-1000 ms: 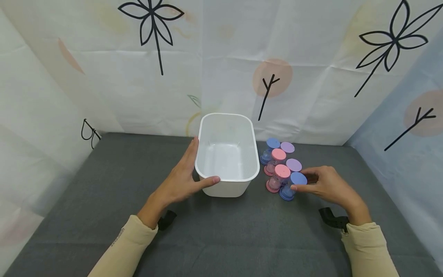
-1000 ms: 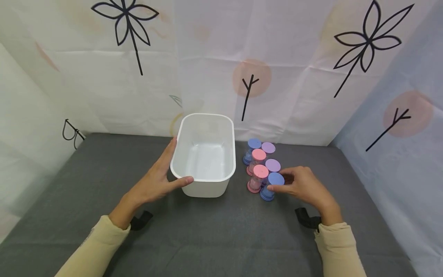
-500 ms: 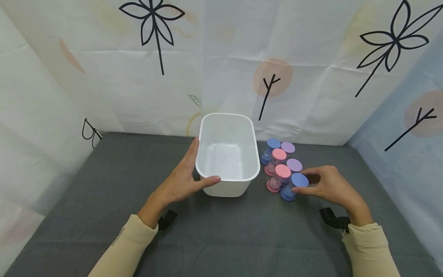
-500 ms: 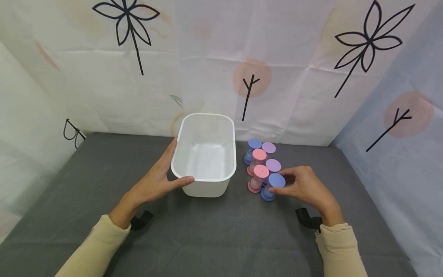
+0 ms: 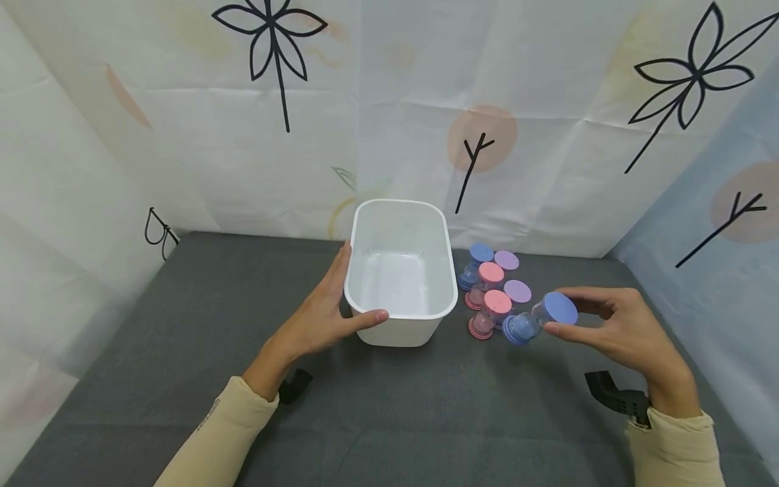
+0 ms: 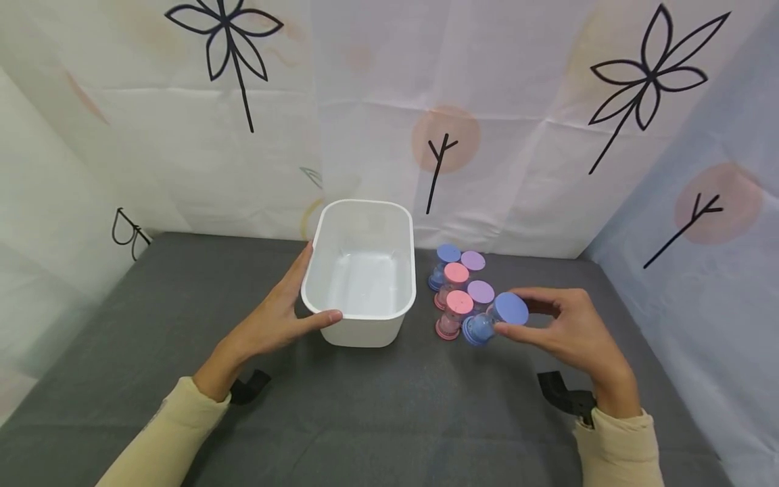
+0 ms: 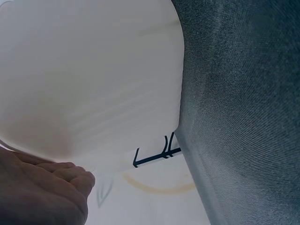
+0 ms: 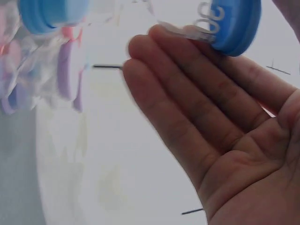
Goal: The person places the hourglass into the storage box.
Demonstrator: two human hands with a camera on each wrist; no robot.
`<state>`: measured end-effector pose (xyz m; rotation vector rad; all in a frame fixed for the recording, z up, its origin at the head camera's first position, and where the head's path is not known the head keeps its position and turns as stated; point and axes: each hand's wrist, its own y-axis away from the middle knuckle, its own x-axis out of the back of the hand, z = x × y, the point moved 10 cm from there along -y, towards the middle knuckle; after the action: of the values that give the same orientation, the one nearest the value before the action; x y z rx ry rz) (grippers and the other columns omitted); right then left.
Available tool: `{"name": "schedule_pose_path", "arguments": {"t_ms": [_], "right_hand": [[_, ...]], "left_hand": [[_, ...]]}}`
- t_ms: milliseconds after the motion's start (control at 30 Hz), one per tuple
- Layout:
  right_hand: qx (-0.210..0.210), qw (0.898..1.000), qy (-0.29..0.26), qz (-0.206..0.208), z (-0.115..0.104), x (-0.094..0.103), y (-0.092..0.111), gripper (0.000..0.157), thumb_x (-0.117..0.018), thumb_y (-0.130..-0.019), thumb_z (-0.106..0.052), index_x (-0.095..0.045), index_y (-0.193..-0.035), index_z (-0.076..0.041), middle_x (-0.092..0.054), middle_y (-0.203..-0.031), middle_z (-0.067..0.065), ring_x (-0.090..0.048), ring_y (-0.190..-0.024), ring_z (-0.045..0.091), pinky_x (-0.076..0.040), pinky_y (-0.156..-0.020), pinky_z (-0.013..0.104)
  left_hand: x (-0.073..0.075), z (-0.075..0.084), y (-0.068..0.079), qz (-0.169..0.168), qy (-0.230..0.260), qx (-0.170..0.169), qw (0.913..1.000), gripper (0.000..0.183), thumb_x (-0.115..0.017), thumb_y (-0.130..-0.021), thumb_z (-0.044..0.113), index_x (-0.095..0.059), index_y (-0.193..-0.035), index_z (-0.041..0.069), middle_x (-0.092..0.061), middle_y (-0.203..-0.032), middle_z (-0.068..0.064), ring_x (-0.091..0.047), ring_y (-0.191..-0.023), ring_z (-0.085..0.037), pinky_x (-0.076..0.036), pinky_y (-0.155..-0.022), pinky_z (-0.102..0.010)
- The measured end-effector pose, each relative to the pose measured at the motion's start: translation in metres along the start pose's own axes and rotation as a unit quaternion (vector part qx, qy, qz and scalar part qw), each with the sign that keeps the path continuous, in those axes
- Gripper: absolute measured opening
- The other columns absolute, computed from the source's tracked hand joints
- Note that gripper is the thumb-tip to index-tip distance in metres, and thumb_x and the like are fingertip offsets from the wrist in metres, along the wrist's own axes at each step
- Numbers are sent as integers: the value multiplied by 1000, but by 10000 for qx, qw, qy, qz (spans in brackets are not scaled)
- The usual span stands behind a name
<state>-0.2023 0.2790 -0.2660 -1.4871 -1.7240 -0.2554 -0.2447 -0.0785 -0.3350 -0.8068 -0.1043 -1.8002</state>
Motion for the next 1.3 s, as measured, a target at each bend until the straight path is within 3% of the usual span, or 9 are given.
{"name": "schedule_pose_path", "arguments": {"t_ms": [100,233,400,533,633,700,833,1000,1300], "right_hand": [[737,9920,-1008,176,-15,6,0,45,-81,-68,22,-72,-110,11,-76,-102,1,-69,-90,8,-51,-82,13],[1415,9664,-2142,143,-31,7,0,49,-71,-66,33,-64,-113,21,-74,-107,17,-71,-97,17,-54,-81,18],[1745,9404,-2914,148,-45,7,1,45,-67,-70,34,-59,-113,27,-72,-108,24,-72,-100,25,-56,-83,24],[1680,9215,-3499,141,-52,4,-6,40,-64,-75,32,-57,-115,29,-71,-108,27,-72,-101,29,-56,-86,28],[1409,9238,-3559,4,-59,-3,-18,40,-62,-78,30,-57,-117,27,-72,-107,26,-72,-101,29,-57,-85,30],[1210,9320,-3412,-164,-65,-9,-30,40,-62,-80,29,-59,-119,24,-72,-108,24,-72,-101,28,-57,-84,30],[870,9338,-3436,-489,-73,-21,-60,37,-63,-86,22,-64,-122,15,-74,-107,18,-71,-100,25,-57,-84,30],[420,9366,-3455,-412,-71,-36,-107,27,-69,-91,8,-68,-117,11,-75,-100,14,-70,-95,25,-56,-85,29],[-689,9578,-2741,-522,-67,-90,-167,34,-79,-90,-14,-72,-117,4,-76,-97,8,-72,-97,27,-54,-93,36]], "left_hand": [[-1,0,0,-22,9,13,10000,119,-78,-85,52,8,-163,27,2,-169,8,-14,-152,-18,-29,-112,-61],[-1,1,0,-19,40,-13,10000,118,-78,-86,51,8,-163,26,2,-169,8,-14,-152,-18,-29,-112,-62],[-3,2,1,-52,43,-1,10000,119,-78,-86,50,9,-163,26,4,-169,7,-12,-152,-17,-28,-113,-63],[-3,3,1,-54,83,-36,9999,119,-78,-86,50,9,-163,25,4,-169,6,-12,-152,-17,-28,-113,-62],[-3,3,1,-49,72,-54,9999,119,-78,-86,50,9,-163,26,4,-169,7,-12,-152,-17,-28,-113,-62],[-3,2,0,-55,48,-72,9999,118,-78,-86,50,9,-163,26,4,-169,7,-12,-152,-17,-28,-113,-62],[-2,2,0,-42,7,-87,10000,119,-77,-86,51,9,-163,25,4,-169,6,-11,-152,-16,-28,-113,-61],[-1,2,0,-27,28,-117,9999,119,-78,-86,49,9,-164,24,3,-170,5,-13,-152,-17,-29,-112,-61],[-2,2,0,-36,15,-76,10000,117,-78,-86,50,7,-164,27,-1,-169,7,-18,-150,-19,-31,-111,-62]]}}
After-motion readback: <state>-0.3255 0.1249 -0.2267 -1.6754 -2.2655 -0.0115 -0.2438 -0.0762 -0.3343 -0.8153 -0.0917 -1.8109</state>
